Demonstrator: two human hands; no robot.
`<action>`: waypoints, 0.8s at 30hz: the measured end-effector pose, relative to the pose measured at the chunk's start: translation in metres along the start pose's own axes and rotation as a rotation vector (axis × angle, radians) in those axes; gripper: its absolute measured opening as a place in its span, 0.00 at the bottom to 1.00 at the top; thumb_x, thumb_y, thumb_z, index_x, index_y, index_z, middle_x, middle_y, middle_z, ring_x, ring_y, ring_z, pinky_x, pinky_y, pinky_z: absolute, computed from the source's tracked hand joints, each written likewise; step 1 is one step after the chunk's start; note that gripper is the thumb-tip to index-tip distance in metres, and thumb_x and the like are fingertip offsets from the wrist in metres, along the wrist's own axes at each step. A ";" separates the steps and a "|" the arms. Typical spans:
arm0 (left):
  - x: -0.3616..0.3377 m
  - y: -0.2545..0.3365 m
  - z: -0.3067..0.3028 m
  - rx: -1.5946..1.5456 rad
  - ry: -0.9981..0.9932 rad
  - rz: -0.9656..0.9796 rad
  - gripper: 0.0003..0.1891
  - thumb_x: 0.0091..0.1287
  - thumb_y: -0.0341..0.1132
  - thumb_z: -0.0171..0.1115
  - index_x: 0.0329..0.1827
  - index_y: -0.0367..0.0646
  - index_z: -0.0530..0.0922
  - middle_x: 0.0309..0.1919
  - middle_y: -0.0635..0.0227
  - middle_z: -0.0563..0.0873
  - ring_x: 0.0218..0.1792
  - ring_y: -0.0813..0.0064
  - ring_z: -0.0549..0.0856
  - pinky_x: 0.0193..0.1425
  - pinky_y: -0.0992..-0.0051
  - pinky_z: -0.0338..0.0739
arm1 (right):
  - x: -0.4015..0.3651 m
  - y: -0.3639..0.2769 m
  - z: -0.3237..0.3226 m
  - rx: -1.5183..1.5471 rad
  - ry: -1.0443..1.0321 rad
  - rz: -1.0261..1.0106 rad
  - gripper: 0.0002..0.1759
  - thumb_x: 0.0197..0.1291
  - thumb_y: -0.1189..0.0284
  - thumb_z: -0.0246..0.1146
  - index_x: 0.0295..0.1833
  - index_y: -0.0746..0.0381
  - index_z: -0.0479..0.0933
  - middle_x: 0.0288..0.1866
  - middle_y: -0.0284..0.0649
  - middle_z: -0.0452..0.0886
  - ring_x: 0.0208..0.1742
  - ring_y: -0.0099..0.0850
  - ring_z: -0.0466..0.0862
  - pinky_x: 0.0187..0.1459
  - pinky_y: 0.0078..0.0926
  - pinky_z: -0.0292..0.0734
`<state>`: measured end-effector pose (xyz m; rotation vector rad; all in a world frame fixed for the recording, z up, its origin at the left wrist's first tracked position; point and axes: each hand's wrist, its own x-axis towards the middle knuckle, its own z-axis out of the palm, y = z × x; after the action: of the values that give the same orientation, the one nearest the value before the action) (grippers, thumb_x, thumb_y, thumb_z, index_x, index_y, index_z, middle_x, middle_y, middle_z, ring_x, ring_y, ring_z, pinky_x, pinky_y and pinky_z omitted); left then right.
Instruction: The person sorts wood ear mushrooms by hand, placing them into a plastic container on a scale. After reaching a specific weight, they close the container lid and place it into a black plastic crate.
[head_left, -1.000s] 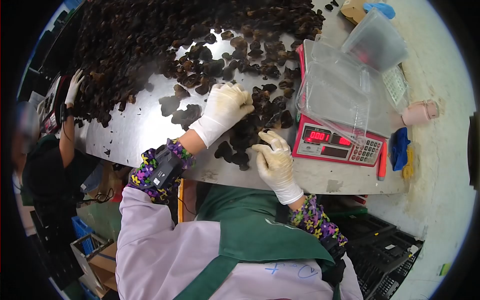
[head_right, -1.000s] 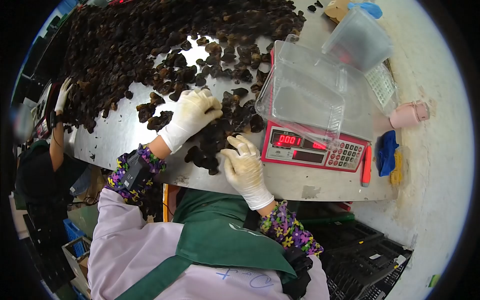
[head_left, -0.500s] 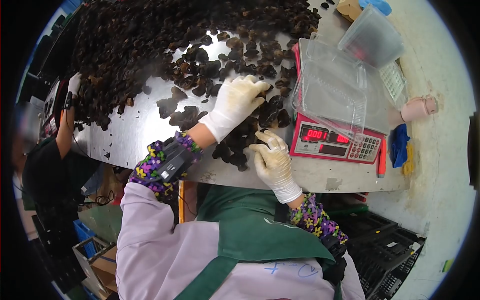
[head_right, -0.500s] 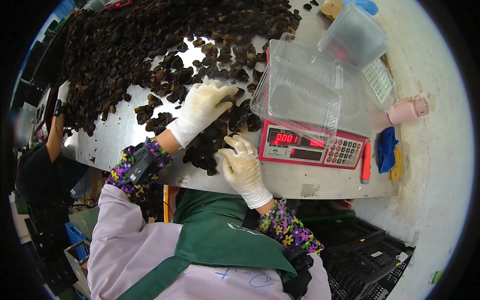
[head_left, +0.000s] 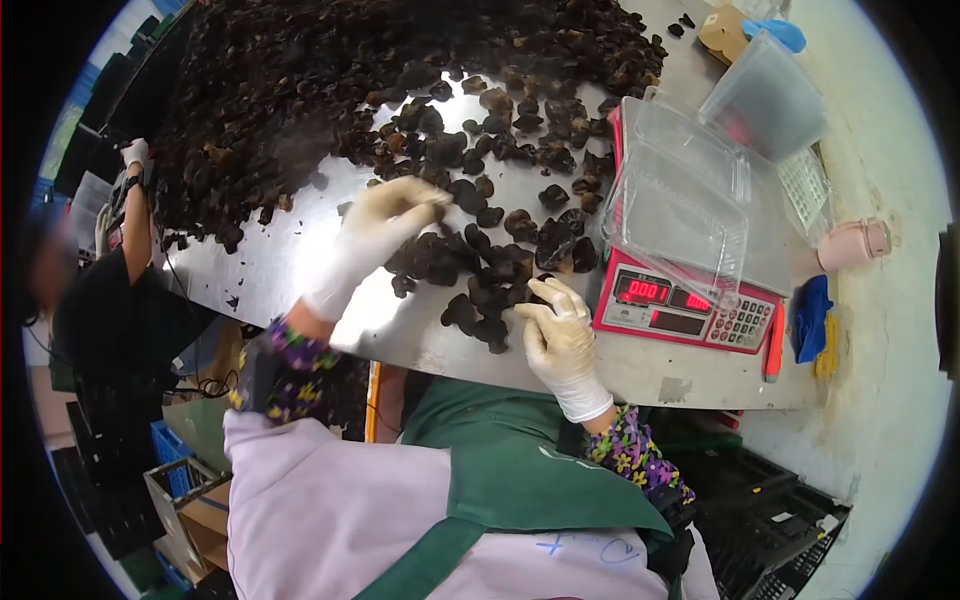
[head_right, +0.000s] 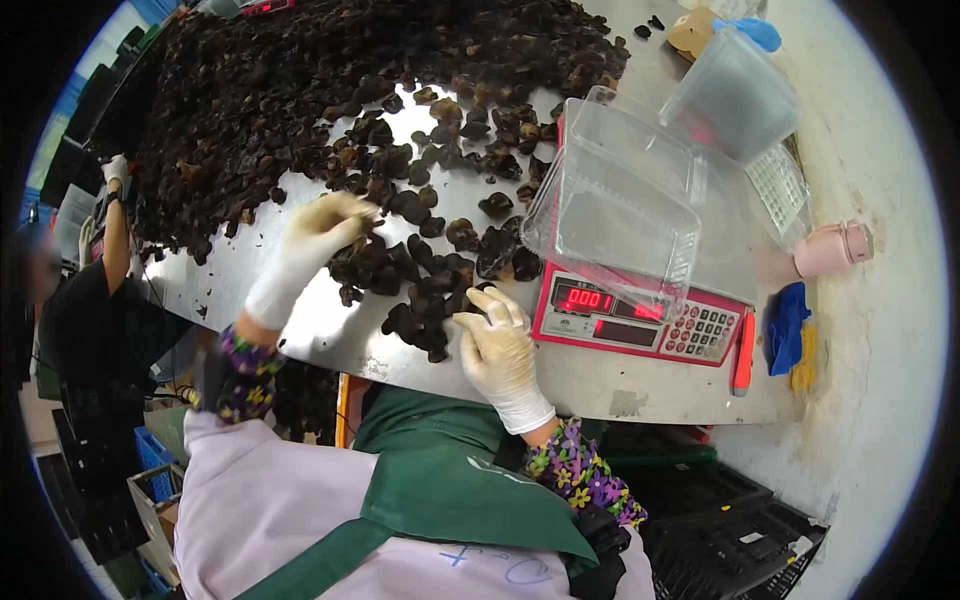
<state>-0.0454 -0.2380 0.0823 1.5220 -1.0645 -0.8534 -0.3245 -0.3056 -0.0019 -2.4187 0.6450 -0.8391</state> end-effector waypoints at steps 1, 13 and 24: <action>-0.020 -0.006 -0.022 0.102 0.049 -0.104 0.09 0.70 0.30 0.63 0.47 0.33 0.85 0.39 0.70 0.89 0.41 0.81 0.85 0.49 0.78 0.79 | 0.000 0.000 0.000 0.004 0.002 0.002 0.14 0.54 0.79 0.66 0.47 0.58 0.84 0.59 0.44 0.80 0.64 0.47 0.77 0.63 0.46 0.73; -0.215 -0.055 -0.146 1.313 0.359 -0.416 0.19 0.62 0.40 0.72 0.56 0.50 0.83 0.29 0.65 0.86 0.33 0.61 0.87 0.40 0.62 0.81 | 0.000 -0.002 0.000 -0.009 -0.020 -0.011 0.12 0.55 0.75 0.68 0.46 0.56 0.85 0.60 0.41 0.79 0.66 0.46 0.75 0.66 0.46 0.70; 0.014 -0.030 -0.003 0.792 0.149 0.410 0.17 0.64 0.27 0.69 0.57 0.47 0.85 0.35 0.64 0.86 0.38 0.68 0.88 0.45 0.71 0.81 | 0.001 -0.003 0.000 -0.046 -0.011 -0.025 0.13 0.54 0.78 0.67 0.46 0.57 0.85 0.59 0.43 0.81 0.64 0.47 0.77 0.64 0.46 0.72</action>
<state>-0.0319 -0.2479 0.0539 1.8556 -1.6334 -0.0031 -0.3230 -0.3041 0.0007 -2.4754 0.6377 -0.8289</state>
